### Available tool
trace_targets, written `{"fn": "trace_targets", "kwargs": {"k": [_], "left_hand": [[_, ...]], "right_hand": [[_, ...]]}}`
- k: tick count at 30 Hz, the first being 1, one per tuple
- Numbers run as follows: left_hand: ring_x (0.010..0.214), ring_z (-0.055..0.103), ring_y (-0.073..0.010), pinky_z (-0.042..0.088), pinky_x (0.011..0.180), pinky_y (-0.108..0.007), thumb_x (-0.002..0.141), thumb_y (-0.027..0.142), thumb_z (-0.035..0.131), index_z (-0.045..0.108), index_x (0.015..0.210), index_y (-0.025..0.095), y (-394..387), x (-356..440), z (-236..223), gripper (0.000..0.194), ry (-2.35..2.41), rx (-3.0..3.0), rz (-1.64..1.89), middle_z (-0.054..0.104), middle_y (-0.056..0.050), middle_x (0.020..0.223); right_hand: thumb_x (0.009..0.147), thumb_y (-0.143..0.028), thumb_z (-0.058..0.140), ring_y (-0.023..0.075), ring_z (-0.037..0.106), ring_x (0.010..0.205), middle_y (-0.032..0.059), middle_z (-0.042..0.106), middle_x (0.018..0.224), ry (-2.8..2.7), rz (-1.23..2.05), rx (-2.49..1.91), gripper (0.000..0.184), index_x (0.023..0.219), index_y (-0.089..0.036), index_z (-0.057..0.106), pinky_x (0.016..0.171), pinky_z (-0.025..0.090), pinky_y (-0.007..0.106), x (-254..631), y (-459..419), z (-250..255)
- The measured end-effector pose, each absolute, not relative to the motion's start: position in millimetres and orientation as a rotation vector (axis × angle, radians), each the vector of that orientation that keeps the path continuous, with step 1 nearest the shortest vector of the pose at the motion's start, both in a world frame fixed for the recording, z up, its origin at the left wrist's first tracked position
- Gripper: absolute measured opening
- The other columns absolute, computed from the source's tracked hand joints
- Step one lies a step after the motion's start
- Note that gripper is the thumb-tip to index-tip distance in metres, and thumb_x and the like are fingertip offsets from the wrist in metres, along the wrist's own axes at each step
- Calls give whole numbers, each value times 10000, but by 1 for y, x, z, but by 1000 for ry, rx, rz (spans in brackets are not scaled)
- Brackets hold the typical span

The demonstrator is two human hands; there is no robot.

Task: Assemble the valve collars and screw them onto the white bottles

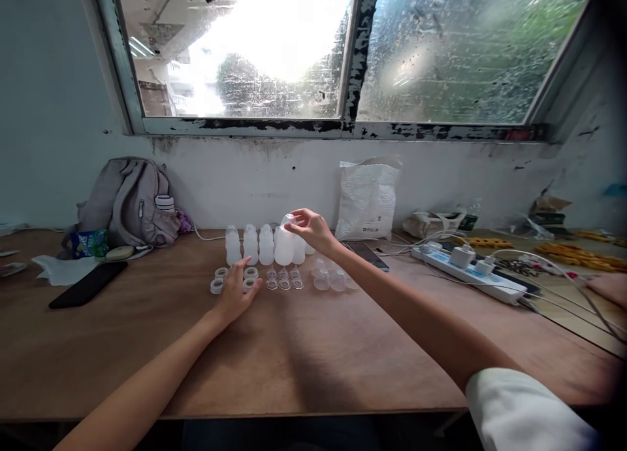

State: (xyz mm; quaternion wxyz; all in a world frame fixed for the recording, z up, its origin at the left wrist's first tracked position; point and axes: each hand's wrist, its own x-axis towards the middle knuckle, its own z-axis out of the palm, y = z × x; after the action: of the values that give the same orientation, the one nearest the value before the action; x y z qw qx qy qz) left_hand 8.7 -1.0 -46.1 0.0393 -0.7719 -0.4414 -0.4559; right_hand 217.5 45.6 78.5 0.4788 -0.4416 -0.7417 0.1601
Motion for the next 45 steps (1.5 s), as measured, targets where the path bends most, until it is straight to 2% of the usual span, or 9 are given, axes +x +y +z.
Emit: {"fn": "trace_targets", "kwargs": {"k": [5,9,12,16,21,29,33,38,45], "left_hand": [[1003,476,-228,358,865,-387,777,295,473,405,1124,187,10,-6,-48,369,-1327,-2392,-1141,525,-79,1070],[994,470,-232,348,858,-383,766,313,486,435,1107,181,11,-6,-50,369,-1307,-2411,-1029,537,-76,1053],[985,469,-232,339,861,-383,755,329,502,463,1083,183,11,-6,-51,362,-1312,-2411,-991,546,-72,1037],[941,487,-225,348,842,-377,741,333,517,561,890,211,12,-8,-50,197,-1320,-2420,-977,572,-53,952],[925,488,-236,345,838,-398,710,357,550,584,747,213,14,-10,-52,152,-1369,-2362,-980,578,-54,921],[944,487,-246,348,829,-425,715,359,537,594,718,204,19,-11,-61,164,-1425,-2406,-876,569,-65,947],[986,474,-251,300,876,-457,749,322,504,583,746,212,16,-8,-58,136,-1440,-2341,-889,528,-68,1053],[1013,469,-222,289,905,-418,808,263,423,529,864,213,12,-5,-51,131,-1477,-2243,-1016,509,-65,1100],[900,529,-198,320,877,-381,818,260,420,460,925,197,8,-2,-47,131,-1470,-2257,-1128,591,-46,930]], "right_hand": [[659,-349,619,169,540,836,83,588,960,-1954,164,-1384,327,909,-140,595,703,410,260,204,82,88],[656,-337,614,180,545,832,89,598,918,-1974,177,-1535,354,941,-128,592,656,408,245,195,110,80],[631,-297,631,212,542,860,105,593,934,-1955,185,-1626,344,926,-124,596,677,402,279,192,126,71],[629,-251,619,247,526,909,97,599,919,-1966,194,-1703,276,884,-147,602,754,373,350,191,135,58],[680,-231,559,244,505,954,86,598,947,-1993,193,-1693,440,1107,-185,468,807,340,404,195,131,53],[626,-164,580,244,520,902,98,589,964,-2073,169,-1652,473,1081,-179,452,740,383,355,199,121,66],[726,-100,425,236,468,990,138,518,1082,-2025,1,-1568,419,1139,-152,379,787,358,340,188,90,58],[800,-170,349,173,544,731,103,545,924,-2393,-156,-1318,255,1038,-138,436,618,399,256,170,15,-2],[825,-270,345,240,453,981,156,415,1129,-2427,-248,-1384,285,1063,-165,460,711,413,304,168,-26,-51]]}}
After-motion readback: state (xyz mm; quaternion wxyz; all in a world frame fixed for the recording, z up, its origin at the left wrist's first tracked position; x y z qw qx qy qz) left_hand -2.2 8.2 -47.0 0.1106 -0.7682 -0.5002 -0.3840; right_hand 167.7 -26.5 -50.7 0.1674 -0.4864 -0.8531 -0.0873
